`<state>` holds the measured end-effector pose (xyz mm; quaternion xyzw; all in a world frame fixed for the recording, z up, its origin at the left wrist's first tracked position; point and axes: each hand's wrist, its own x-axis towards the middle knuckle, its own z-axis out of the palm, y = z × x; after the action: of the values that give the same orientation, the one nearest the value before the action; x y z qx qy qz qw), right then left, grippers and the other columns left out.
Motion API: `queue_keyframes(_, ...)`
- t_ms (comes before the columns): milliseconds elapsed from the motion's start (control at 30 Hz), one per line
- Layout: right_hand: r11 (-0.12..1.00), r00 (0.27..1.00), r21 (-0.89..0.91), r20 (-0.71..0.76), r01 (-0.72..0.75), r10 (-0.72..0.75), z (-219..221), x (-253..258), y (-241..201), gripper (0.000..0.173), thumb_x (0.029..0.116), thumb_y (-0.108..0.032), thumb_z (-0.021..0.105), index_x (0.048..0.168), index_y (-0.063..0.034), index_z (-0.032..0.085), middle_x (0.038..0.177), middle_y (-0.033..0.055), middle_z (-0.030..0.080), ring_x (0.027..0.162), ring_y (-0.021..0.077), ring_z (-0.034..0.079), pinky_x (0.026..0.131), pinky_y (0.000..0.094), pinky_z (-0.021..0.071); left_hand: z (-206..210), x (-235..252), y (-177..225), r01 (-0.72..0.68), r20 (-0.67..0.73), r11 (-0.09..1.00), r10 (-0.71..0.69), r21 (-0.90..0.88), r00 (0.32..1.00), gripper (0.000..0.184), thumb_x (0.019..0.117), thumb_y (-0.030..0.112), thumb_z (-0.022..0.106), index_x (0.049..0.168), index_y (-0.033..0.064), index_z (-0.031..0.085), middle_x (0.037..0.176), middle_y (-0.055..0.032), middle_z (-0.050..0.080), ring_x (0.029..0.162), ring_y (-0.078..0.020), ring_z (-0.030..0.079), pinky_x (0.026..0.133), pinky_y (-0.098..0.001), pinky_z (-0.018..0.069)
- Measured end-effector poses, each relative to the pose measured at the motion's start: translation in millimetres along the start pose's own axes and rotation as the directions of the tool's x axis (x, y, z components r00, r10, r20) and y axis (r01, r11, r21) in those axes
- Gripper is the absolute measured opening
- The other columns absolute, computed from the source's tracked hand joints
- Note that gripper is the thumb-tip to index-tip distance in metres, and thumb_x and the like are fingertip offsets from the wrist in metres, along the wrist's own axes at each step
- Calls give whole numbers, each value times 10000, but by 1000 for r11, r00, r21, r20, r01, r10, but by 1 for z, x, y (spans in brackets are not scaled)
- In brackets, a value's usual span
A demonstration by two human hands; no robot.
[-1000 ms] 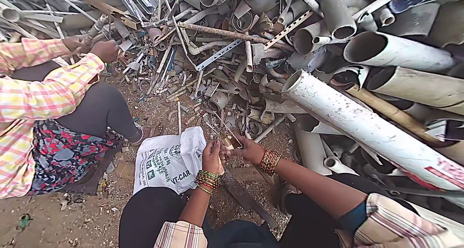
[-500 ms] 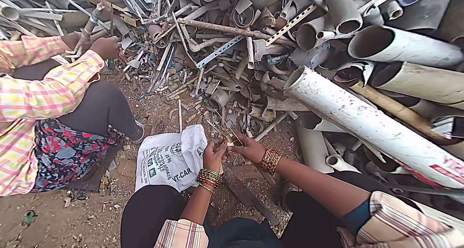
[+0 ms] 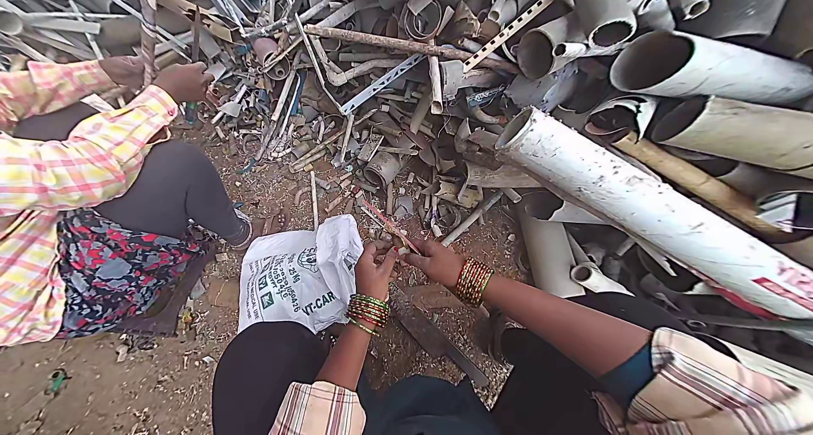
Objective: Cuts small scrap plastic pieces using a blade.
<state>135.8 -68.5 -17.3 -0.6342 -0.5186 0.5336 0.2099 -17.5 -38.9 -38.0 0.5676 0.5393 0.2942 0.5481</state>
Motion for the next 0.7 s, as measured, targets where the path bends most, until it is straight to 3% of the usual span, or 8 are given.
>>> queue_keyframes(233, 997, 1000, 77, 4, -10, 9, 0, -2, 0, 346, 1108, -254, 453, 1306, 9, 558, 860, 54, 514, 624, 94, 444, 598, 279, 409, 1, -2, 7, 45, 10, 997, -44, -68, 999, 228, 1032, 76, 578, 1213, -64, 575, 1013, -113, 615, 567, -33, 546, 524, -181, 482)
queue_keyframes(400, 991, 1000, 135, -15, 0, 2, -1, -2, -1, 377, 1103, -244, 463, 1398, -12, 498, 931, 71, 551, 617, 76, 448, 569, 253, 401, 1, -3, 5, 70, 41, 986, -65, -152, 997, 222, 1044, 87, 559, 1205, -67, 562, 956, -98, 609, 542, -35, 532, 503, -175, 474)
queue_keyframes(500, 997, 1000, 76, -14, 12, -11, 0, -2, -1, 357, 1109, -280, 452, 1304, -6, 571, 876, 47, 545, 615, 74, 445, 583, 261, 401, 1, -3, 4, 124, 103, 974, -106, -189, 989, 287, 1070, 140, 524, 1278, -56, 522, 972, -102, 623, 567, -43, 554, 517, -186, 482)
queue_keyframes(567, 1000, 1000, 14, -6, 14, -13, -1, -2, -2, 371, 1118, -285, 425, 1243, 16, 601, 909, 77, 573, 678, 104, 478, 652, 302, 422, 1, -3, 5, 162, 139, 966, -135, -204, 981, 321, 1086, 166, 491, 1316, -59, 505, 948, -99, 619, 571, -47, 558, 520, -194, 487)
queue_keyframes(633, 1000, 1000, 15, -14, -8, 8, -1, -4, -3, 382, 1121, -292, 412, 1273, 9, 592, 949, 83, 606, 698, 99, 502, 666, 299, 434, 1, -4, 5, 155, 162, 964, -122, -215, 979, 330, 1096, 172, 464, 1323, -64, 507, 908, -85, 621, 558, -38, 556, 512, -188, 487)
queue_keyframes(700, 996, 998, 71, -43, -49, 53, -2, -6, -7, 379, 1124, -307, 403, 1316, -23, 566, 919, 49, 637, 625, 50, 499, 579, 243, 416, 1, -4, 6, 142, 160, 962, -106, -232, 981, 325, 1101, 171, 449, 1305, -71, 522, 873, -75, 611, 540, -37, 548, 502, -183, 486)
